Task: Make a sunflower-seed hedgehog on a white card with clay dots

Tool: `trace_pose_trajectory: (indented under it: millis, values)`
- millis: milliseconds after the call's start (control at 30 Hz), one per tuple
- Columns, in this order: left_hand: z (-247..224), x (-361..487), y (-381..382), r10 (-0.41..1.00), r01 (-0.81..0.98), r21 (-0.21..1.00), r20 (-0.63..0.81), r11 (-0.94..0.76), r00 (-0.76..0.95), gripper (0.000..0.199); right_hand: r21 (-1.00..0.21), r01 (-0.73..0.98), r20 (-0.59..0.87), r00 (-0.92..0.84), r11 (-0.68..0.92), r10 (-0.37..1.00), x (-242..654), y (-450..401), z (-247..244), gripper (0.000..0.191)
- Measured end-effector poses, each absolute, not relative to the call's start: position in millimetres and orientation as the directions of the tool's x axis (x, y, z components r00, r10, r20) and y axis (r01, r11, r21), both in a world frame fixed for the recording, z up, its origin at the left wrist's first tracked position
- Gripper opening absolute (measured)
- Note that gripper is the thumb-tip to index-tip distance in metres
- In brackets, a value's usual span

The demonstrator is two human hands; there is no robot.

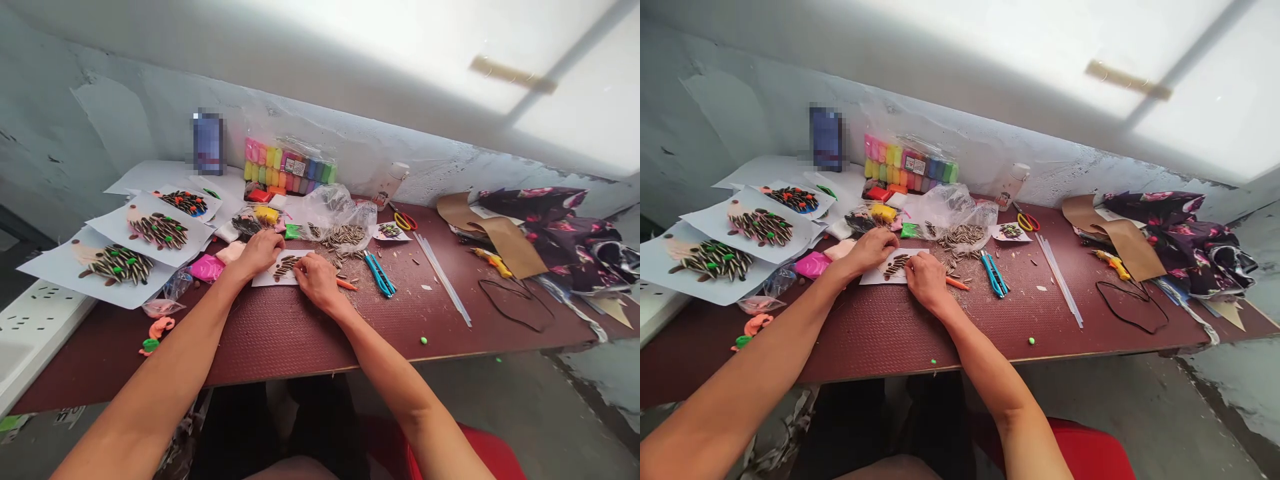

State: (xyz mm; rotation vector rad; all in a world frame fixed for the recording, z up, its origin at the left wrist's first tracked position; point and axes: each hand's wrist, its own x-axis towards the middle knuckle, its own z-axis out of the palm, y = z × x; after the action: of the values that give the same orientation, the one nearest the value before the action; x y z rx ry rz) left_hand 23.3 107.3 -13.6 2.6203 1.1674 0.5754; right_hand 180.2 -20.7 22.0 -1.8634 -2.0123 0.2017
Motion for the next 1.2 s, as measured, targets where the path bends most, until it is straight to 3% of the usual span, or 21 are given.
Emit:
trace_pose_trajectory:
  millis: [433, 633, 733, 967, 1200]
  values:
    - [-13.7, 21.9, 107.1, 0.746, 0.661, 0.348, 0.26, -0.664, 0.613, 0.024, -0.399, 0.911, 0.238, -0.005, 0.103, 0.971, 183.7, -22.9, 27.8, 0.013]
    - [-13.5, 20.0, 107.2, 0.763, 0.685, 0.337, 0.246, -0.646, 0.598, 0.021, -0.432, 0.893, 0.239, 0.249, -0.128, 0.939, 227.1, -16.5, 37.1, 0.018]
    - [-12.6, 21.0, 105.2, 0.789, 0.728, 0.305, 0.225, -0.614, 0.572, 0.017, -0.437, 0.881, 0.209, 0.295, -0.181, 0.933, 248.5, -15.6, 38.8, 0.022]
    - [-7.8, 25.7, 101.9, 0.817, 0.761, 0.297, 0.221, -0.577, 0.533, 0.017, -0.457, 0.878, 0.078, 0.201, -0.145, 0.976, 261.1, -15.9, 38.6, 0.021]
    - [-7.2, 27.3, 102.2, 0.832, 0.782, 0.289, 0.243, -0.552, 0.498, 0.016, -0.321, 0.943, 0.053, 0.116, -0.094, 0.992, 251.6, -16.4, 36.6, 0.014]
